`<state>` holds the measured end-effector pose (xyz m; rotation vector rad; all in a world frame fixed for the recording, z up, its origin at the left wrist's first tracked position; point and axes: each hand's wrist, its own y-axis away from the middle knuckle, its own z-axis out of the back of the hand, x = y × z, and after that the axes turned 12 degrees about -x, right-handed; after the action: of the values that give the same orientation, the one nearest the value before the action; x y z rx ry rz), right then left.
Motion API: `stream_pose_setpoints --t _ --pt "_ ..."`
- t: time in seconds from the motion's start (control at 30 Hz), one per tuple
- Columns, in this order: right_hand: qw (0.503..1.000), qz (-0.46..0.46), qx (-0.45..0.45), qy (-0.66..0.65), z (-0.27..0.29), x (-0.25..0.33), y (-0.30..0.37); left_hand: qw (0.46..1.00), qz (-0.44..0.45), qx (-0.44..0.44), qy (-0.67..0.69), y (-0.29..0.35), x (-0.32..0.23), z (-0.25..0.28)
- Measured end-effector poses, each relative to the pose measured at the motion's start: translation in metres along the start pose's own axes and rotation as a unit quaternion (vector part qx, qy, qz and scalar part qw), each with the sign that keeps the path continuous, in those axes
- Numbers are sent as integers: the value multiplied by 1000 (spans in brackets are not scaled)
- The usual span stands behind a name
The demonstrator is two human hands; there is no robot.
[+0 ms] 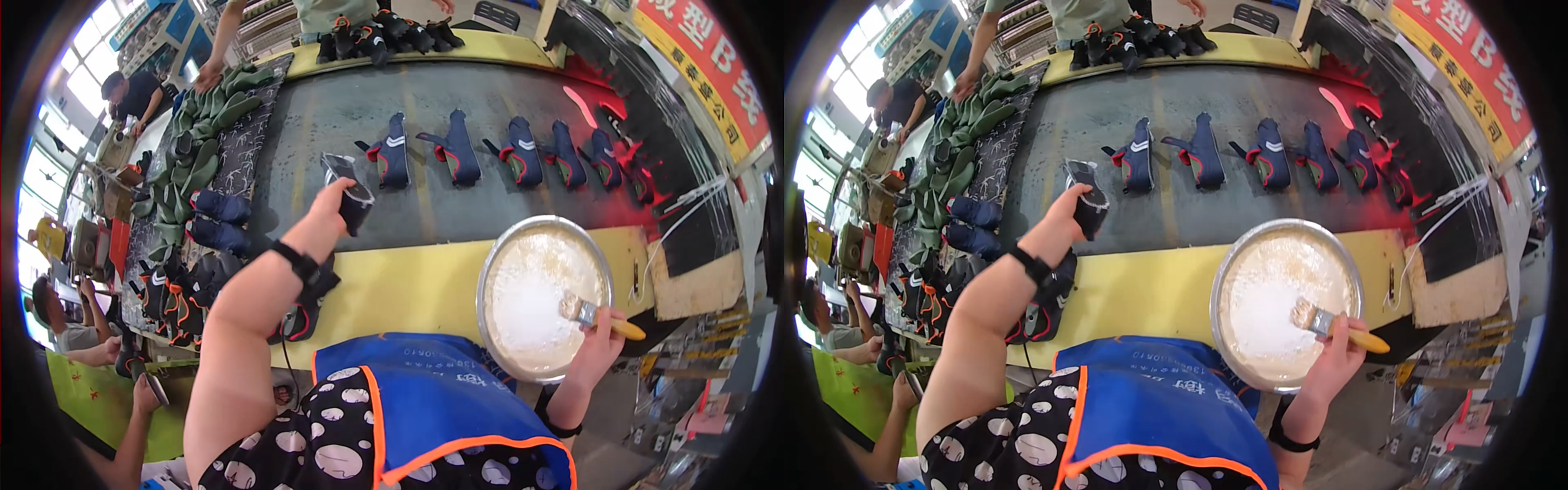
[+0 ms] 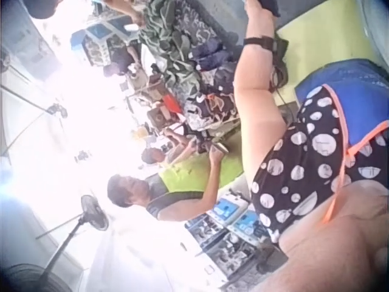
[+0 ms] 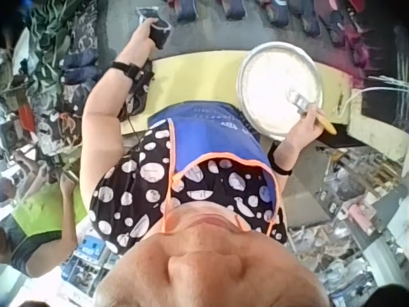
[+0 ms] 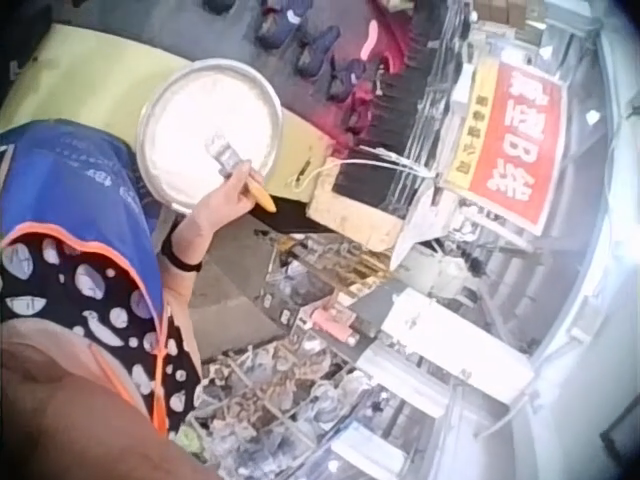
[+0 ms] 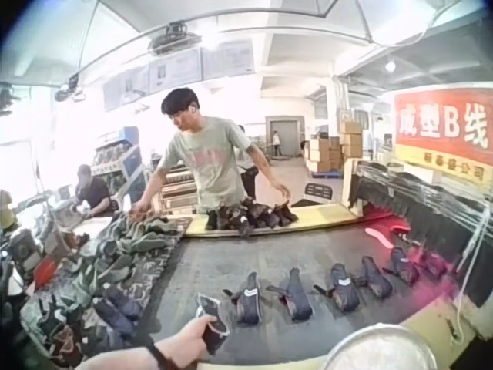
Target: Applying glue to shoe soles and insoles using a brush in a manufacturing line.
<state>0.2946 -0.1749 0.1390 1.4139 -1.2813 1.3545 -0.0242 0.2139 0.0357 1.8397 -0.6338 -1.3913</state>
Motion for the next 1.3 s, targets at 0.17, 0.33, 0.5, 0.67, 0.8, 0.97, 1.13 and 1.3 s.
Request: stream_pose_setpoints --t 0.17,0.33,0.5,0.67,0.8,0.97,1.13,1.3 --pt "999 23 -20 38 6 -6 -14 962 -192 -195 -20 -109 -35 -16" --pt "997 48 -32 47 4 -4 -18 796 -304 -262 -452 -154 -38 -10" --pt "997 55 6 60 -3 -9 -24 779 -303 -185 -516 -144 -59 2" --pt "991 69 11 115 -8 -1 -25 554 -278 -67 -782 -104 -133 28" --pt "988 111 13 109 -8 -5 -25 431 -294 -181 -834 -91 -167 114" --pt "985 110 17 135 -28 5 -12 265 -291 -316 -863 -64 -145 238" --pt "976 133 46 166 -33 10 -10 181 -304 -299 -886 -94 -149 252" --pt "979 114 4 169 -45 15 4 166 -310 -218 -910 -64 -163 212"
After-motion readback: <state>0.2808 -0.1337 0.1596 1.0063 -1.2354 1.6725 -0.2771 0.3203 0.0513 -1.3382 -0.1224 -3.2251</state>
